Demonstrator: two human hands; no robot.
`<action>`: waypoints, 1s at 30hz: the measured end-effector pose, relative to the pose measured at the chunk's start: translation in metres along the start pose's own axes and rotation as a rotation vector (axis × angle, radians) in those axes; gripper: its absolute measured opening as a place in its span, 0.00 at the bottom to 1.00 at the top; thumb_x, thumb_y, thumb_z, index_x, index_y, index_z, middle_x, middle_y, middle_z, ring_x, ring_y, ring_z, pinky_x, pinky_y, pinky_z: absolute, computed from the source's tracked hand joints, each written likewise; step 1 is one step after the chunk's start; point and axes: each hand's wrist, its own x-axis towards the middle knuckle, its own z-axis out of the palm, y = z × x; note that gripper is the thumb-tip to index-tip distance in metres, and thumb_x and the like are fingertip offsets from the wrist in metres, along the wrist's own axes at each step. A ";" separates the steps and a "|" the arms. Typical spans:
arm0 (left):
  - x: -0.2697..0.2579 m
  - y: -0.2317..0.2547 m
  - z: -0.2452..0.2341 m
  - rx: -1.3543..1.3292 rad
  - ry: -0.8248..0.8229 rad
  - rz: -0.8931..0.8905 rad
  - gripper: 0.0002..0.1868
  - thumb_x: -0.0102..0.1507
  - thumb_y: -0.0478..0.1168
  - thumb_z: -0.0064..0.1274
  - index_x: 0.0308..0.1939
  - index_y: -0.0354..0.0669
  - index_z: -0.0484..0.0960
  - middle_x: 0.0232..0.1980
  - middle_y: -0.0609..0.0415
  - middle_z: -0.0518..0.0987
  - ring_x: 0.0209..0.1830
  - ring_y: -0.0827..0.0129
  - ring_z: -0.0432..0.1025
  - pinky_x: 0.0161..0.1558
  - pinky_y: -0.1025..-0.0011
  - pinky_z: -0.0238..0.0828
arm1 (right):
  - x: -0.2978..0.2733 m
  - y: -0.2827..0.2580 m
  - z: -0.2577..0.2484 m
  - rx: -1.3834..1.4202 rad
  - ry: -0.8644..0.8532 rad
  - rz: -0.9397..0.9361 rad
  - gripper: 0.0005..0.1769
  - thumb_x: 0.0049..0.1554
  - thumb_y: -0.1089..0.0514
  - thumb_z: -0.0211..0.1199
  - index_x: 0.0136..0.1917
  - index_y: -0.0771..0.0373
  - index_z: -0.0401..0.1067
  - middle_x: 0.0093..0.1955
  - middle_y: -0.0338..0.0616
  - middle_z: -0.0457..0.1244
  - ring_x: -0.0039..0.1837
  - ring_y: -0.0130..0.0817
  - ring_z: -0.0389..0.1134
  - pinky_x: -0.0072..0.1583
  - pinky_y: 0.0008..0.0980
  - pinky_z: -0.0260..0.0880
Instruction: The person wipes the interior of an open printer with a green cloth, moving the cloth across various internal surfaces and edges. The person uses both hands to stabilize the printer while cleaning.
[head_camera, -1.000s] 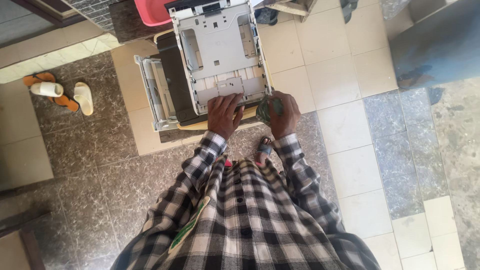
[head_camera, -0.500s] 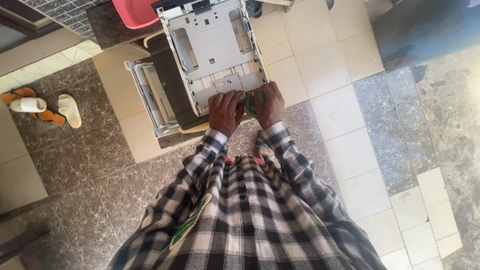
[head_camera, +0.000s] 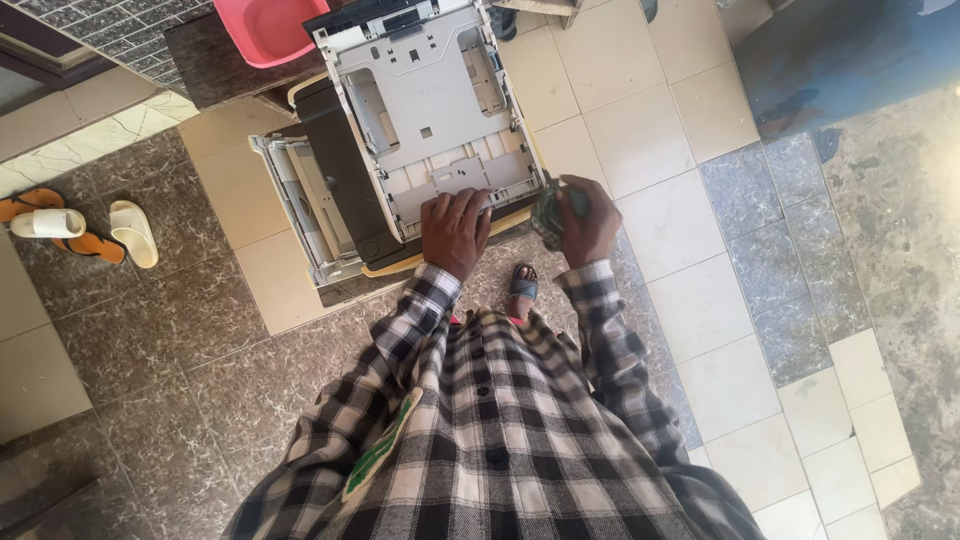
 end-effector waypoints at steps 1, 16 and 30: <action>-0.001 0.000 0.000 -0.005 -0.018 -0.005 0.17 0.68 0.45 0.54 0.60 0.46 0.78 0.52 0.57 0.77 0.48 0.63 0.68 0.55 0.59 0.64 | 0.002 0.000 0.002 0.000 -0.052 -0.014 0.08 0.59 0.59 0.70 0.52 0.58 0.79 0.46 0.44 0.72 0.46 0.38 0.76 0.50 0.36 0.75; 0.010 0.007 -0.012 -0.058 -0.046 -0.036 0.16 0.65 0.44 0.58 0.55 0.46 0.81 0.48 0.57 0.79 0.46 0.61 0.70 0.52 0.60 0.63 | 0.024 -0.034 0.018 -0.170 -0.153 -0.115 0.10 0.52 0.62 0.69 0.46 0.61 0.70 0.46 0.50 0.64 0.46 0.52 0.69 0.46 0.49 0.70; 0.043 0.022 0.027 -0.130 -0.098 -0.065 0.14 0.59 0.45 0.67 0.46 0.49 0.83 0.42 0.58 0.78 0.44 0.63 0.71 0.48 0.62 0.66 | 0.004 -0.021 0.003 -0.033 -0.178 -0.166 0.05 0.57 0.61 0.67 0.48 0.60 0.73 0.48 0.47 0.65 0.48 0.49 0.71 0.49 0.46 0.71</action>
